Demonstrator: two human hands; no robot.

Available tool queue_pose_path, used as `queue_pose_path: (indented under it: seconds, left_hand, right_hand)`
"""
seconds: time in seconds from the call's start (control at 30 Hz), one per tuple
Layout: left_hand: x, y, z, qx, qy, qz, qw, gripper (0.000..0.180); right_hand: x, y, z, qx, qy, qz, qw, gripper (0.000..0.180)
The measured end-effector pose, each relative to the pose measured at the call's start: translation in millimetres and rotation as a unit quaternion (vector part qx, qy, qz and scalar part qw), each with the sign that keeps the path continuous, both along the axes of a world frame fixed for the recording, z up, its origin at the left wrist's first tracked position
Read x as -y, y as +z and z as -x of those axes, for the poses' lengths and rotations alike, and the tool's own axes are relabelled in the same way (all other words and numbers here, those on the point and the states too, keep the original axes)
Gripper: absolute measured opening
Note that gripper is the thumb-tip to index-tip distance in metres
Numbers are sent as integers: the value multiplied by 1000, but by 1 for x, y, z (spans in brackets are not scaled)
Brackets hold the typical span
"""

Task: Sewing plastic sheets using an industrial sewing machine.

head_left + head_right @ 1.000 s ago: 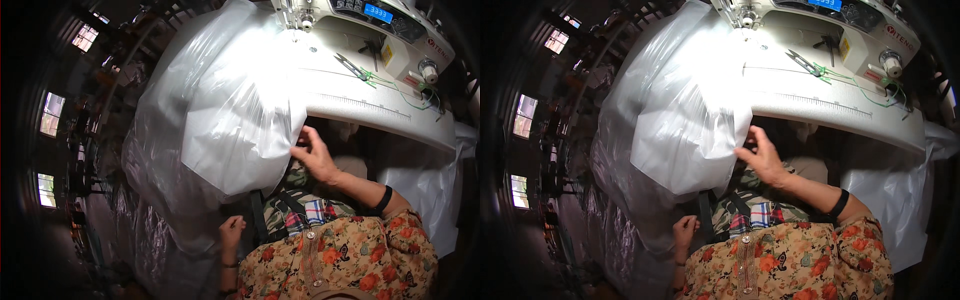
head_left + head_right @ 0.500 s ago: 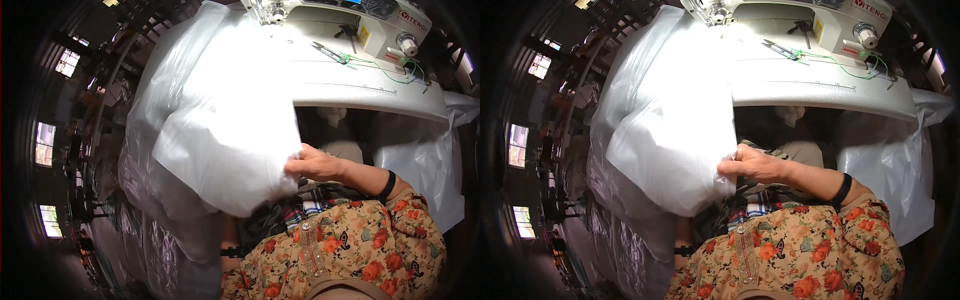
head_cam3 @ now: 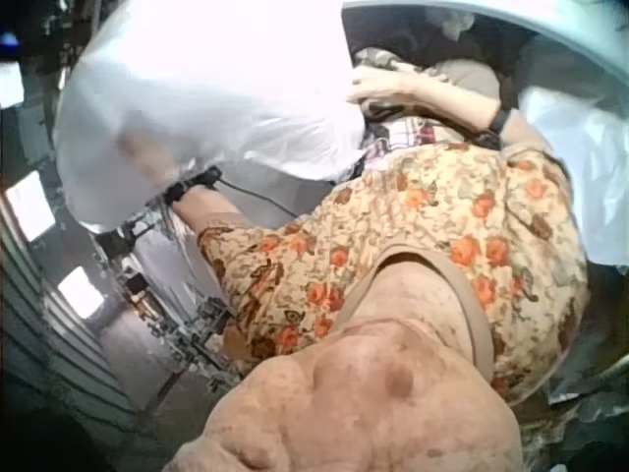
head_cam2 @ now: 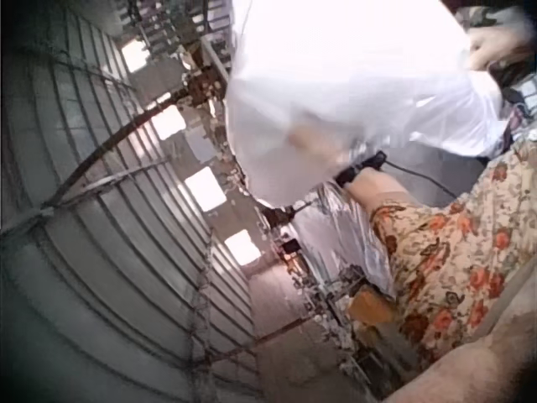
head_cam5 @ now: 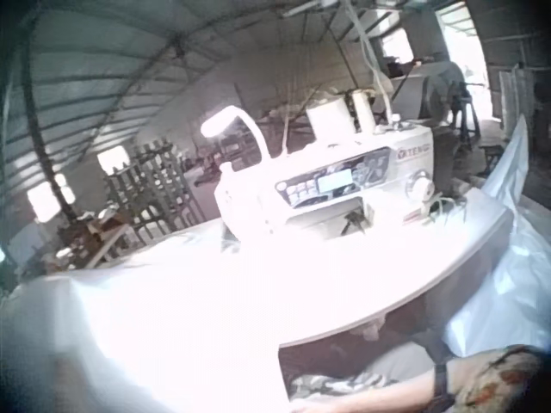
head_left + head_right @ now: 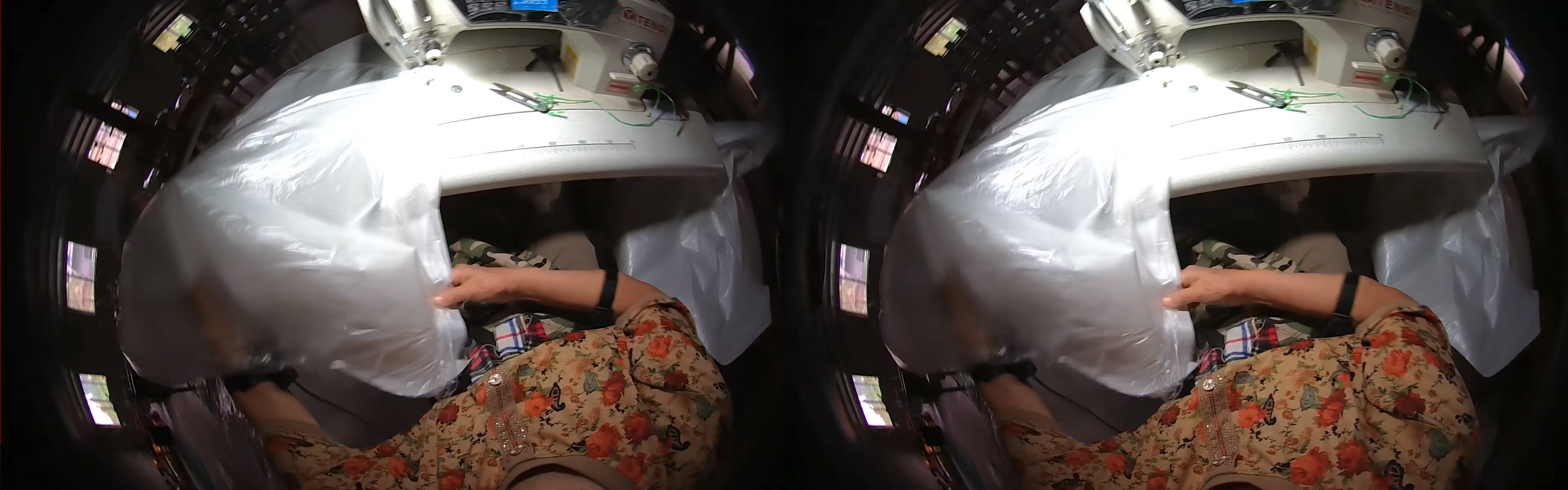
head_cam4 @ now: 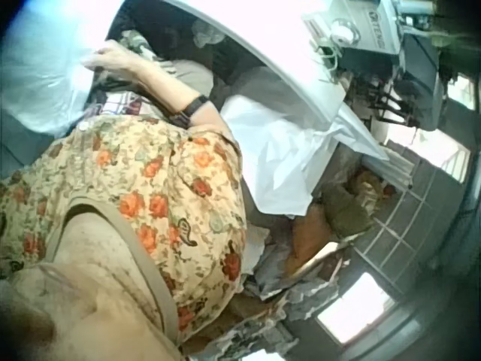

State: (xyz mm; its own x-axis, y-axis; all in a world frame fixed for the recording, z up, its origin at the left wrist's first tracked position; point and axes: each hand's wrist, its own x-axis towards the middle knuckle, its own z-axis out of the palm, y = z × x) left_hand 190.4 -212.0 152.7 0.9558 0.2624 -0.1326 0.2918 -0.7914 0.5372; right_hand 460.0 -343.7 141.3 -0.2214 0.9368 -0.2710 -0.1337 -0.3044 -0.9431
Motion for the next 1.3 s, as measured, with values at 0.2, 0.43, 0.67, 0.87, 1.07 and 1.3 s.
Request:
queue_pose_path:
  seconds: [0.2, 0.43, 0.67, 0.87, 1.07, 1.3]
  left_hand:
    - [15, 61, -35, -49, -84, -23, 995, 23]
    - [46, 130, -32, -127, -113, -28, 985, 24]
    - [77, 156, -39, 117, -132, 369, 913, 38]
    - [80, 147, -145, 202, -7, -320, 925, 48]
    - [23, 48, -60, 82, 133, -192, 969, 36]
    - [70, 96, -56, 60, 72, -120, 988, 17]
  right_hand:
    - [-5, -23, 19, -100, -183, -5, 978, 44]
    - [-19, -49, 37, 23, -257, 18, 966, 60]
    - [-28, -56, 32, 62, -258, 47, 963, 62]
    - [-35, -105, 24, 9, -344, -88, 935, 49]
    - [21, -27, 14, -67, -191, -60, 978, 39]
    - [18, -21, 16, -10, -245, -54, 968, 40]
